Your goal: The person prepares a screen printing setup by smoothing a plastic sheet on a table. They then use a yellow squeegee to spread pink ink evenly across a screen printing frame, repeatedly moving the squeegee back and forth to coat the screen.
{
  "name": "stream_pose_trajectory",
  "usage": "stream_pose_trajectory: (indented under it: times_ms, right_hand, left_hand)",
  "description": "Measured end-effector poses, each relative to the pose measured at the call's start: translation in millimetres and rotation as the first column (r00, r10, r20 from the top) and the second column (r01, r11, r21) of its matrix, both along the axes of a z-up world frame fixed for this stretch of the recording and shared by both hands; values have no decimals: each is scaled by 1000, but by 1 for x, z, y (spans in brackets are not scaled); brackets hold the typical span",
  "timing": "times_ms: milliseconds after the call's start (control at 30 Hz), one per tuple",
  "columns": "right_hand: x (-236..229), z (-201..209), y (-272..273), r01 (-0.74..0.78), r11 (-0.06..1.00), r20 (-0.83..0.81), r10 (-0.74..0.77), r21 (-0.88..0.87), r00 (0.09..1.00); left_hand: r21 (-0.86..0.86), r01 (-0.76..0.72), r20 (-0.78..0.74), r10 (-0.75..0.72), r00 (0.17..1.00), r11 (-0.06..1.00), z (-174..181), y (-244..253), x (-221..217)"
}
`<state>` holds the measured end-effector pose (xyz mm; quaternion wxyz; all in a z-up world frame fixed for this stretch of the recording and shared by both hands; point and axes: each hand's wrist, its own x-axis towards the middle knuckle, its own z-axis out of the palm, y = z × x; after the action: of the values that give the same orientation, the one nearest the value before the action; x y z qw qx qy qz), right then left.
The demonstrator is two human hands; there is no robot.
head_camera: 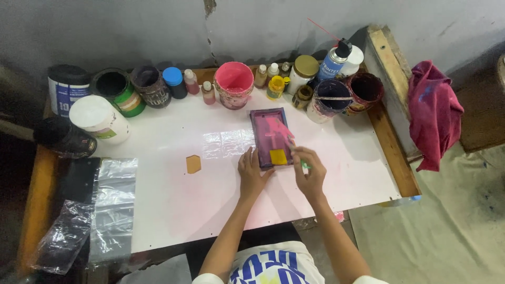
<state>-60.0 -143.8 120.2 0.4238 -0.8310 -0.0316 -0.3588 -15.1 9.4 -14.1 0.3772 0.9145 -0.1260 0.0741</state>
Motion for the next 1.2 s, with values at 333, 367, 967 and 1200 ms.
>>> stream_pose_trajectory:
  times_ms: [333, 367, 967, 1200]
  right_hand:
    - [156, 40, 50, -165, 982, 181, 146, 92, 973]
    - [175, 36, 56, -186, 978, 150, 171, 95, 974]
    - [73, 39, 28, -183, -604, 510, 428, 776, 746]
    - [41, -3, 17, 94, -253, 92, 633, 963, 769]
  left_hand:
    - [-30, -13, 125, 17, 992, 999, -9, -1, 2]
    - [-30, -14, 132, 18, 991, 999, -12, -1, 2]
    - [-391, -26, 91, 67, 994, 920, -30, 12, 6]
    - [-406, -35, 96, 81, 992, 913, -31, 11, 6]
